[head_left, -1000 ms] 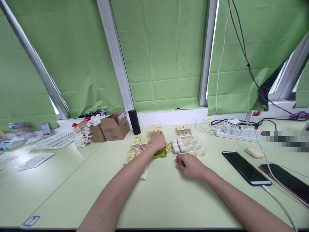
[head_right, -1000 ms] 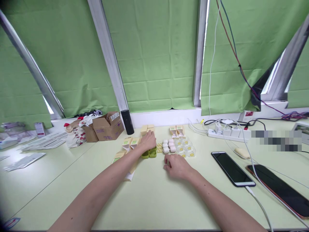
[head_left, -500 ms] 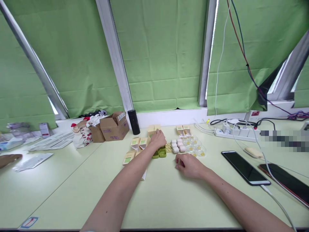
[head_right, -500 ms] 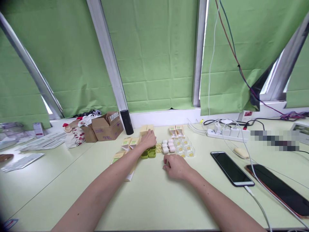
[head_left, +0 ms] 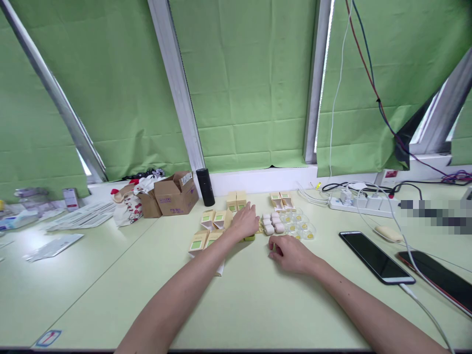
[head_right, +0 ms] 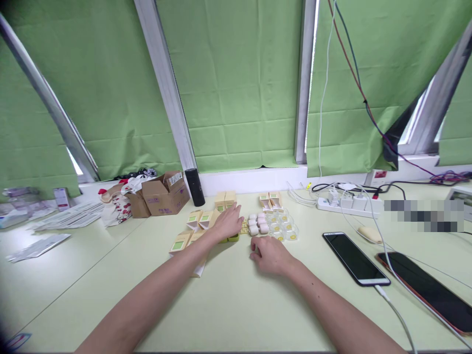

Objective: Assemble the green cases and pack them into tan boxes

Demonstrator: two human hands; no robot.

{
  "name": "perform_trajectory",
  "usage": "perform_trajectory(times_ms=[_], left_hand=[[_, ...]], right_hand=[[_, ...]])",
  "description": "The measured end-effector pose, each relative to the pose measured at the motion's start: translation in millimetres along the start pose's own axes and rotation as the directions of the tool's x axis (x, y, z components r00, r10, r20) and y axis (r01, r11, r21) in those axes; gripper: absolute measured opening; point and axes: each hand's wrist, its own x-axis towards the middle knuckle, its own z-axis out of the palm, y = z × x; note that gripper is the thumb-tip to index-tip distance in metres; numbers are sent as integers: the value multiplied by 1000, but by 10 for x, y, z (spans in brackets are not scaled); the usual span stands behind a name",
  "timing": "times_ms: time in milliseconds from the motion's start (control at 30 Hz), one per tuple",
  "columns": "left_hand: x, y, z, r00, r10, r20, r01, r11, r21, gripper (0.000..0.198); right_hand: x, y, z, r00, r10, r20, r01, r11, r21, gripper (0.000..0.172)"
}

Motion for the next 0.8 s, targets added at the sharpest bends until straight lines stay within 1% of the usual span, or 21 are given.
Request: perform_trajectory(times_ms=[133, 200, 233, 333, 433, 533, 667, 800], left_hand=[[-426, 34, -89, 993, 107, -49, -106, 994, 6, 48], [-613, 15, -132, 974, 196, -117, -196, 980, 9, 40], [-692, 0, -149, 968, 214, -127, -215, 977, 8, 36], [-859, -60, -163, 966, 208, -155, -205, 978, 32, 27], [-938, -119, -121, 970, 182, -161, -170, 982, 84, 24], [-967, -162, -57, 979, 154, -132, -140, 984, 111, 24], [-979, -179, 12, 984, 163, -78, -150, 977, 153, 22], [-974, -177, 71, 982, 172, -81, -158, 975, 159, 21]], right_hand=[[5, 0, 23, 1000, -2, -8, 2, 1000, -7, 9], [5, -2, 32, 1000, -5, -17, 5, 1000, -14, 8], [4, -3, 35, 1000, -2, -19, 2, 1000, -19, 8], [3, -5, 38, 1000, 7, -15, -8, 1000, -30, 7], [5, -8, 35, 1000, 6, -6, -6, 999, -35, 7], [5, -15, 26, 1000, 5, -1, -5, 999, -40, 8], [-4, -30, 16, 1000, 13, 0, -13, 999, -49, 7], [-8, -39, 20, 1000, 2, 1, -1, 999, -47, 8]])
